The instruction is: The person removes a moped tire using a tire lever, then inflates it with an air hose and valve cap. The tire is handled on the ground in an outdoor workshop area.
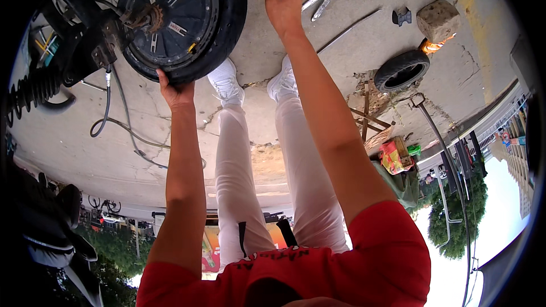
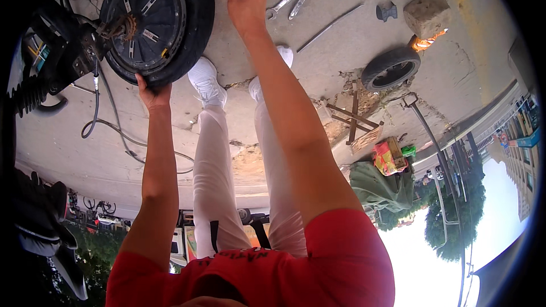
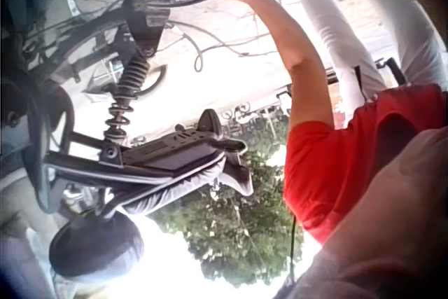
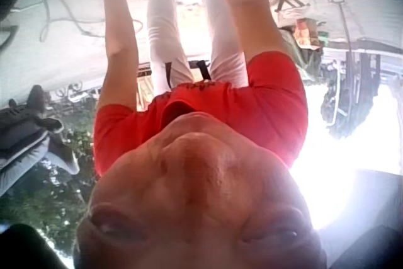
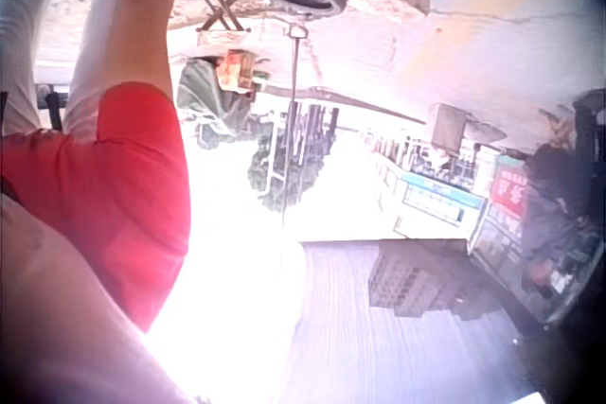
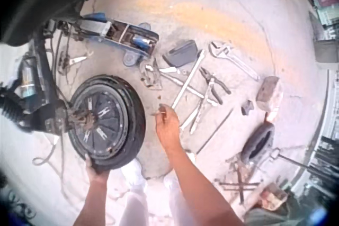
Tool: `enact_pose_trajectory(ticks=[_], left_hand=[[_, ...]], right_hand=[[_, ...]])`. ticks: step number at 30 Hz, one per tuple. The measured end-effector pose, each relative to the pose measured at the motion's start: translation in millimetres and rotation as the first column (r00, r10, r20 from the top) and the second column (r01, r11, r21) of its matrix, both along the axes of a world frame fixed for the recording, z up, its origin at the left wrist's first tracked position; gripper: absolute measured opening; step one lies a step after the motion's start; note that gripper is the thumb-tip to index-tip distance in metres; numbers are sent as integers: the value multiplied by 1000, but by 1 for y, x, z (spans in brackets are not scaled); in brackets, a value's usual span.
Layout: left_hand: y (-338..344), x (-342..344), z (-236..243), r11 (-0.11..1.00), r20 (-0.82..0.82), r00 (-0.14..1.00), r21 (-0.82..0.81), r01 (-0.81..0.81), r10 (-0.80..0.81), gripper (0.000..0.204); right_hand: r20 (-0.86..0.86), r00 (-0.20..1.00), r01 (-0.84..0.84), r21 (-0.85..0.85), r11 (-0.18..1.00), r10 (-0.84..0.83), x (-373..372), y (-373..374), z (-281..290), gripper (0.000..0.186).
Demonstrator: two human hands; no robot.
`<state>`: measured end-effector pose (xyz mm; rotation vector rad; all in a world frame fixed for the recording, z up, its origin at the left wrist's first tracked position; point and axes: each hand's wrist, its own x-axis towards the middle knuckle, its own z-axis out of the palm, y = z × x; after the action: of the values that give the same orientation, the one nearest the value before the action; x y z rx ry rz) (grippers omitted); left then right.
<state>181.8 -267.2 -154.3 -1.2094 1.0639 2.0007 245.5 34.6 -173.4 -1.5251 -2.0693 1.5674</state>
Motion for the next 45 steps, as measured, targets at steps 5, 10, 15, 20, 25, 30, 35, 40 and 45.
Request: enact_pose_trajectory(ticks=[5,10,15,20,25,30,35,40,45], left_hand=[[8,8,-7,1000,-45,999,23,-6,7,66],[19,9,-12,995,-62,995,59,82,-78,70],[35,18,2,980,-38,985,99,173,-170,77],[48,33,-1,994,-51,996,78,76,-72,71],[55,41,-11,988,43,997,139,-73,67,60],[64,48,-16,984,21,991,114,-136,135,61],[66,50,-18,978,40,982,89,-187,184,60],[72,51,-15,960,66,961,66,-272,268,63],[75,55,-21,942,112,938,28,-333,329,59]], right_hand=[[560,784,212,165,963,-268,218,16,-79,30],[711,673,245,46,968,-204,333,32,-160,49],[583,783,200,95,975,-217,308,26,-138,31],[263,812,566,-135,813,-521,280,10,-28,25],[303,952,140,-273,952,-53,262,-29,131,28],[107,817,-556,-107,824,566,189,-46,222,39],[356,551,-798,-41,602,755,131,-47,223,46],[460,432,-855,-65,514,776,91,-62,225,48],[492,322,-897,-116,427,809,27,-62,253,36]])
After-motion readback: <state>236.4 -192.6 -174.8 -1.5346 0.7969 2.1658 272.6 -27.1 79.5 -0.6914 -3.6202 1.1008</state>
